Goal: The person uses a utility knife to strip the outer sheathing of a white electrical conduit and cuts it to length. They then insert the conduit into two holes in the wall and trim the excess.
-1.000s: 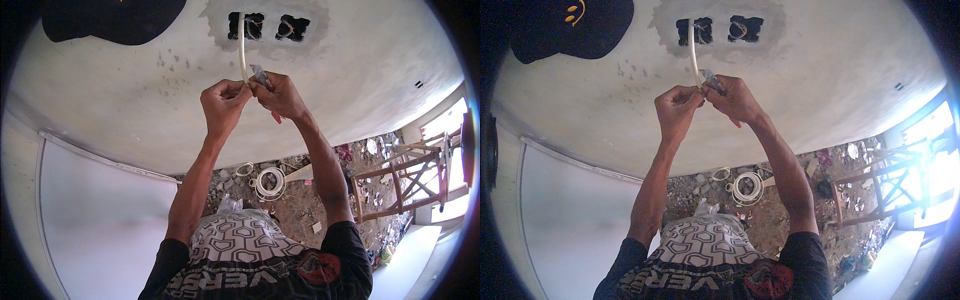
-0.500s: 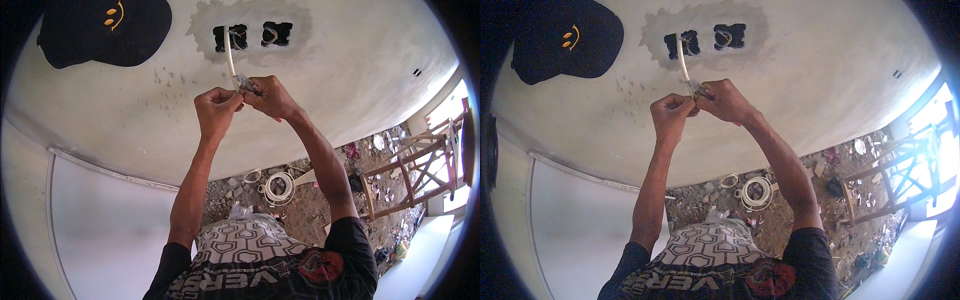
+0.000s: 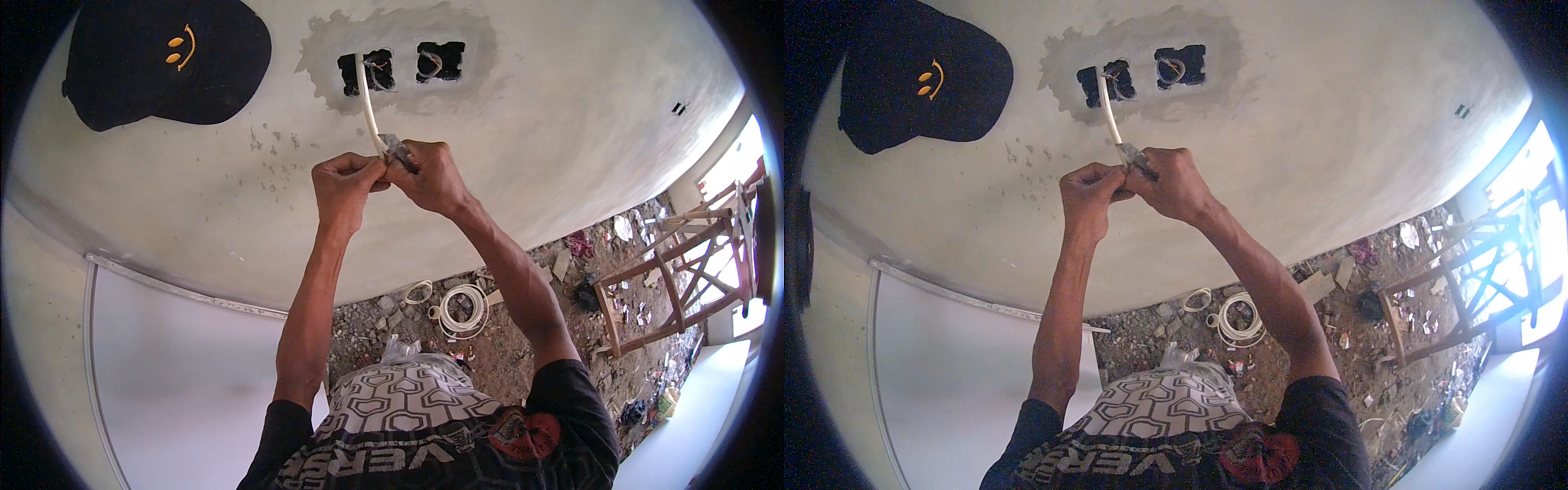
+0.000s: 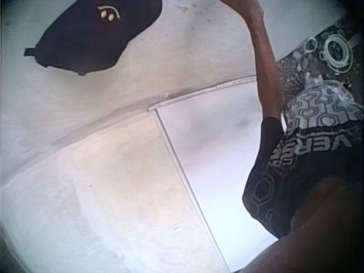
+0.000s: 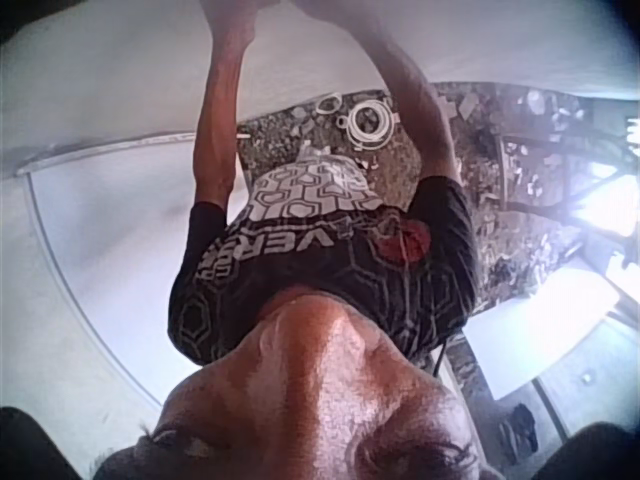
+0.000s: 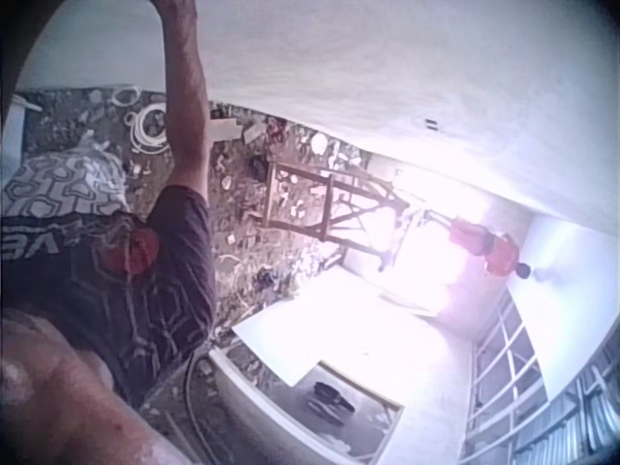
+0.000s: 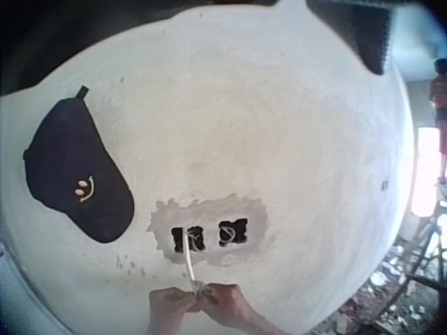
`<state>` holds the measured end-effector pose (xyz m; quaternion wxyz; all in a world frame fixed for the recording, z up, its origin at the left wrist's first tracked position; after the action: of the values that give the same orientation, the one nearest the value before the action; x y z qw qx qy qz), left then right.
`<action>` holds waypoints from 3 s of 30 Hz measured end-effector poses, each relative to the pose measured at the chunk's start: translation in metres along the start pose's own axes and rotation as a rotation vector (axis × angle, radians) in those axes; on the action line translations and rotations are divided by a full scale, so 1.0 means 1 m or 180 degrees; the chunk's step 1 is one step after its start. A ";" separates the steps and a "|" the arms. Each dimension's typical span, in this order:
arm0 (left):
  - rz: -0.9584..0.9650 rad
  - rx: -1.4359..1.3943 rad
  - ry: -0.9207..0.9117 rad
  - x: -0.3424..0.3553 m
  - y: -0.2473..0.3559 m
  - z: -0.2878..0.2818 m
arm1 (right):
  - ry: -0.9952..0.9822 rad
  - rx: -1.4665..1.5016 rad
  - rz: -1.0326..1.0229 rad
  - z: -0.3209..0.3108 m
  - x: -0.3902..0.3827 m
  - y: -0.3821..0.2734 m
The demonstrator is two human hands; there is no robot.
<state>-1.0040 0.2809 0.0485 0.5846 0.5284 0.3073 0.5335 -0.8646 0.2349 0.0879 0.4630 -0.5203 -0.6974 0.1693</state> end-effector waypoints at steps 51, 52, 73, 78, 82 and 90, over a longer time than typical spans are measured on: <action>0.1142 0.1348 0.0420 -0.032 0.026 0.017 | 0.0263 0.1803 0.0922 0.015 -0.029 0.011; 0.1178 0.1513 0.0430 -0.032 0.027 0.018 | 0.0323 0.1715 0.0838 0.014 -0.028 0.011; 0.0850 0.0674 0.0067 -0.042 0.039 0.014 | 0.0318 0.3633 0.0758 0.034 -0.034 0.008; 0.0624 0.0040 -0.0018 -0.043 0.035 0.012 | 0.0468 0.4012 0.0661 0.040 -0.038 0.002; 0.0747 0.0122 -0.0055 -0.051 0.058 0.023 | 0.0581 0.4076 0.0366 0.033 -0.039 -0.009; 0.0784 0.0497 -0.0085 -0.049 0.065 0.026 | 0.0481 0.3177 0.0182 0.010 -0.033 -0.025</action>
<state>-1.0118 0.2182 0.1066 0.4759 0.6130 0.2730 0.5685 -0.8860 0.1976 0.0856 0.6996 -0.2651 -0.4815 0.4565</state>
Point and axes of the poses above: each hand's wrist, its own x-axis towards the middle knuckle, its own z-axis out of the palm, y = z × x, the point moved 10 cm from there along x, towards the middle knuckle, and after that the axes turned 2 degrees about -y, right-handed, at the moved point
